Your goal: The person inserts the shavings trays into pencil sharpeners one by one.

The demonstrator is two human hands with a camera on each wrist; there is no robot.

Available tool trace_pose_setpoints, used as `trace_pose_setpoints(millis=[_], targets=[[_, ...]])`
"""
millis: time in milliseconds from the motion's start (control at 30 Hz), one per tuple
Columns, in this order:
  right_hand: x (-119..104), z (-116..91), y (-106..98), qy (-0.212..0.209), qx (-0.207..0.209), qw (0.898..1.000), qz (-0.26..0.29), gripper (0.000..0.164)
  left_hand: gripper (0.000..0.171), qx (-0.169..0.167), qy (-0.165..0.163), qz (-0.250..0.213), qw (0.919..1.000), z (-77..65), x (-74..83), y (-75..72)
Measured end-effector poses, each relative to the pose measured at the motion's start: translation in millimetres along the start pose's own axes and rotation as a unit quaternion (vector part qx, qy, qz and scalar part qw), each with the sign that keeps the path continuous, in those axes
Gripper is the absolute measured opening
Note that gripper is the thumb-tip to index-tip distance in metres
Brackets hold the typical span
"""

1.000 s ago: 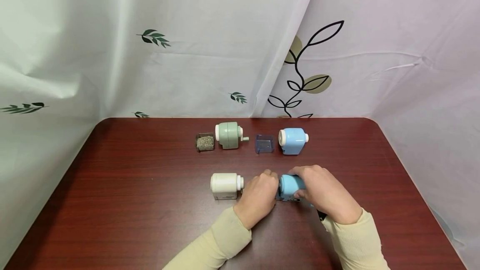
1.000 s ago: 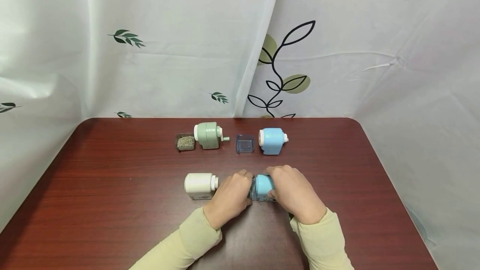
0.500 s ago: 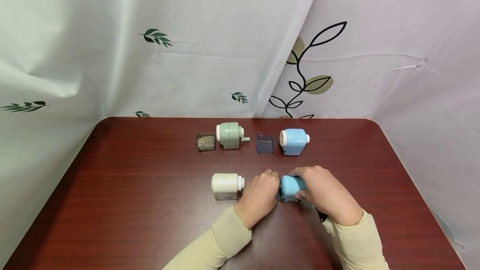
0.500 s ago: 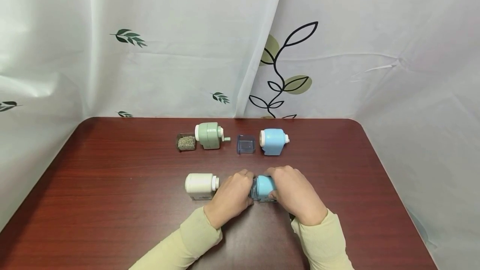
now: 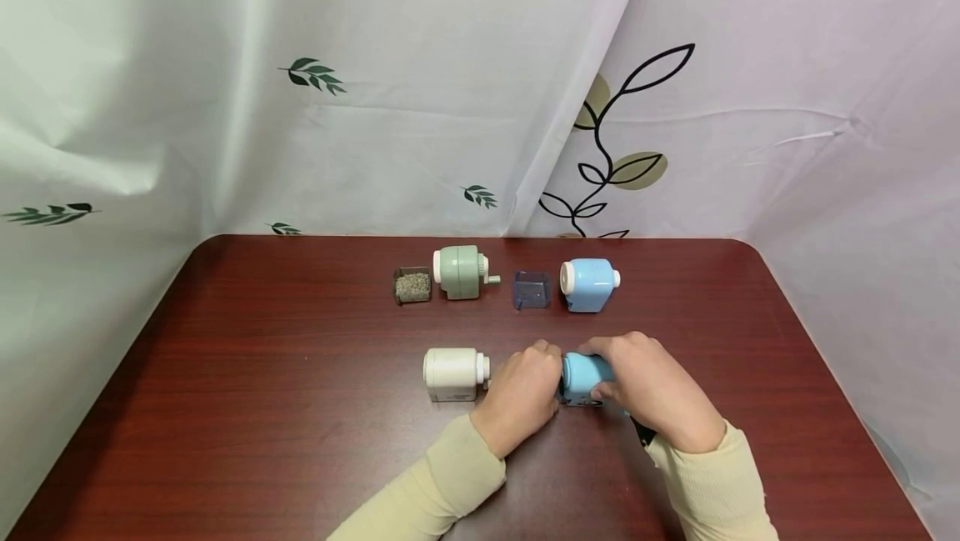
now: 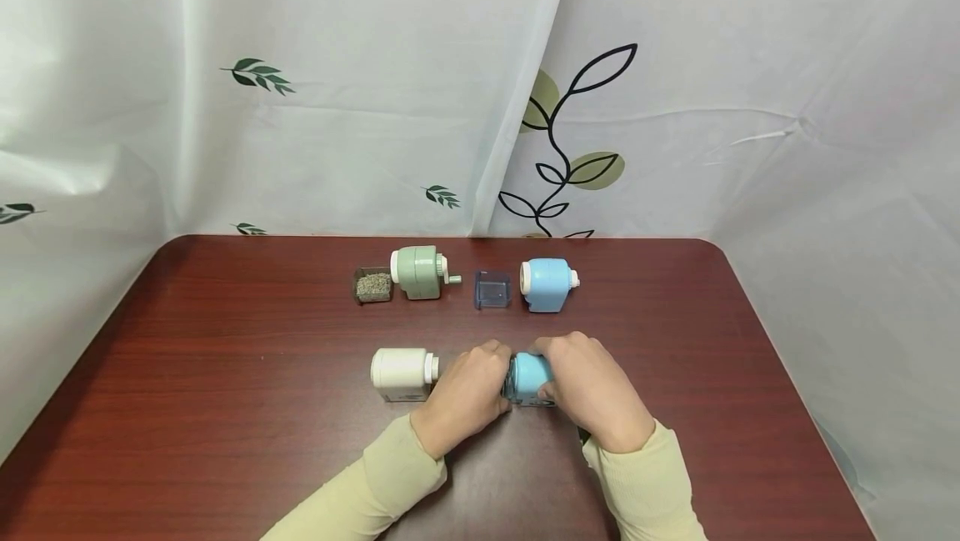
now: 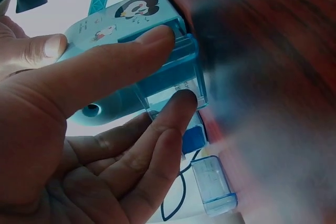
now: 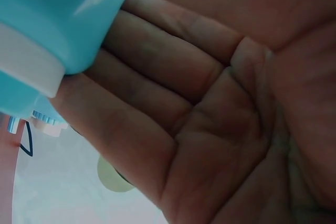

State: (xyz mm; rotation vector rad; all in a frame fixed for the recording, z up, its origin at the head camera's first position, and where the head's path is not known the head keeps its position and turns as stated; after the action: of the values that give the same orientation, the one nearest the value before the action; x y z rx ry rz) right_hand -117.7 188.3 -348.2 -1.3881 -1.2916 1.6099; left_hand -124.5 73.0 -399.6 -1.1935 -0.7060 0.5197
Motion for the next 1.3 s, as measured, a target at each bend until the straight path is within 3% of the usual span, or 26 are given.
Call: trace_pose_setpoints(millis=[367, 1300], targets=[[-0.5, 0.4, -0.3, 0.007, -0.005, 1.000, -0.004, 0.037, 0.036, -0.003, 0.014, -0.012, 0.9998, 1.2, 1.7, 0.8], [-0.9, 0.4, 0.1, 0.001, -0.002, 1.000, -0.003, 0.039, 0.043, -0.008, 0.010, -0.042, 0.9990, 4.1, 2.0, 5.6]])
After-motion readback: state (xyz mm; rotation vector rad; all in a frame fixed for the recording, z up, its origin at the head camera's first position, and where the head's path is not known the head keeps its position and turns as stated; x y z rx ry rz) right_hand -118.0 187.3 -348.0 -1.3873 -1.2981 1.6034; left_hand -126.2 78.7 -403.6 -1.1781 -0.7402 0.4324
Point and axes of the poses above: each hand's wrist, its own z-axis towards the middle knuckle, its own y-axis out of the palm, x = y × z, the point moved 5 cm from there along z, towards the middle knuckle, and after that the axes turned 8 degrees about y, right-handed, at the moved point
